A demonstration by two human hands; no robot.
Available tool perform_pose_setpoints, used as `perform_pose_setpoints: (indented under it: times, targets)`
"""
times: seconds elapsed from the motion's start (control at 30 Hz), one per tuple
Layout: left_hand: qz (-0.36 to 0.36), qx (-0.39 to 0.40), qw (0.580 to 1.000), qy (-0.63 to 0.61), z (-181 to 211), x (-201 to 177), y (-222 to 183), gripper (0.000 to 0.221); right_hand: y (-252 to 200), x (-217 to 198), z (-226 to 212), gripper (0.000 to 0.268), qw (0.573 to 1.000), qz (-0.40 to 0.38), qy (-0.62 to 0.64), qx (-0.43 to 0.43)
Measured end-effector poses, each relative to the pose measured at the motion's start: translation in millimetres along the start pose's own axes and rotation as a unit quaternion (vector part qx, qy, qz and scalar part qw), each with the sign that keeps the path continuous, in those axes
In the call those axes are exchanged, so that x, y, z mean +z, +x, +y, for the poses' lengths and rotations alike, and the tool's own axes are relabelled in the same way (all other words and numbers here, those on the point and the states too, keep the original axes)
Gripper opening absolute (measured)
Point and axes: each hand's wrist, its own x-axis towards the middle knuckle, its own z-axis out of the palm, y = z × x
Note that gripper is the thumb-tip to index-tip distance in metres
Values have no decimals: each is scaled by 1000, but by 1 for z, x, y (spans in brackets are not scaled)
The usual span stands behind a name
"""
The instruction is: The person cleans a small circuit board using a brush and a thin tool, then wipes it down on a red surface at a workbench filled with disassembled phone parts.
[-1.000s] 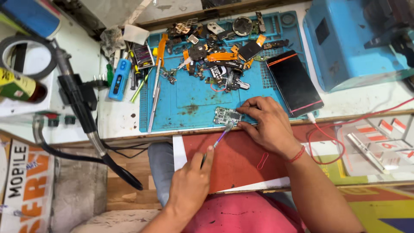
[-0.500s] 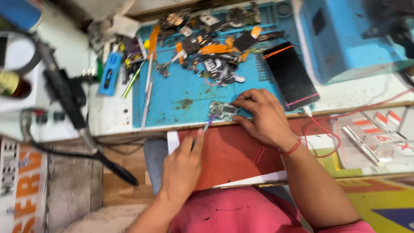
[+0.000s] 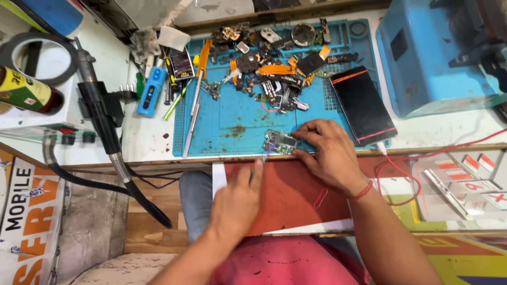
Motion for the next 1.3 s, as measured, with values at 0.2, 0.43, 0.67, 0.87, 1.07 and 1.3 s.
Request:
perform_pose_setpoints:
  times: [0.2, 0.43, 0.67, 0.87, 1.07, 1.3]
  targets:
    - [-33, -8, 999, -11, 2, -8, -15, 62, -2, 0, 7, 33, 1000, -11, -6, -6]
    - [8, -12, 1000, -24, 6, -2, -7, 61, -1, 3, 1, 36, 1000, 2, -7, 4]
    - [25, -46, 999, 2, -5, 2, 5, 58, -1, 4, 2, 34, 1000, -10, -7, -3]
    - [-16, -11, 1000, 13, 6, -10, -19, 59, -1, 2, 2, 35, 1000, 13, -2, -5]
    - [13, 2, 999, 47, 5, 6, 22, 54, 0, 4, -1, 35, 1000, 8, -12, -2]
    - [-35, -10, 999, 35, 9, -10, -8, 59, -1, 4, 7, 34, 999, 11, -9, -32]
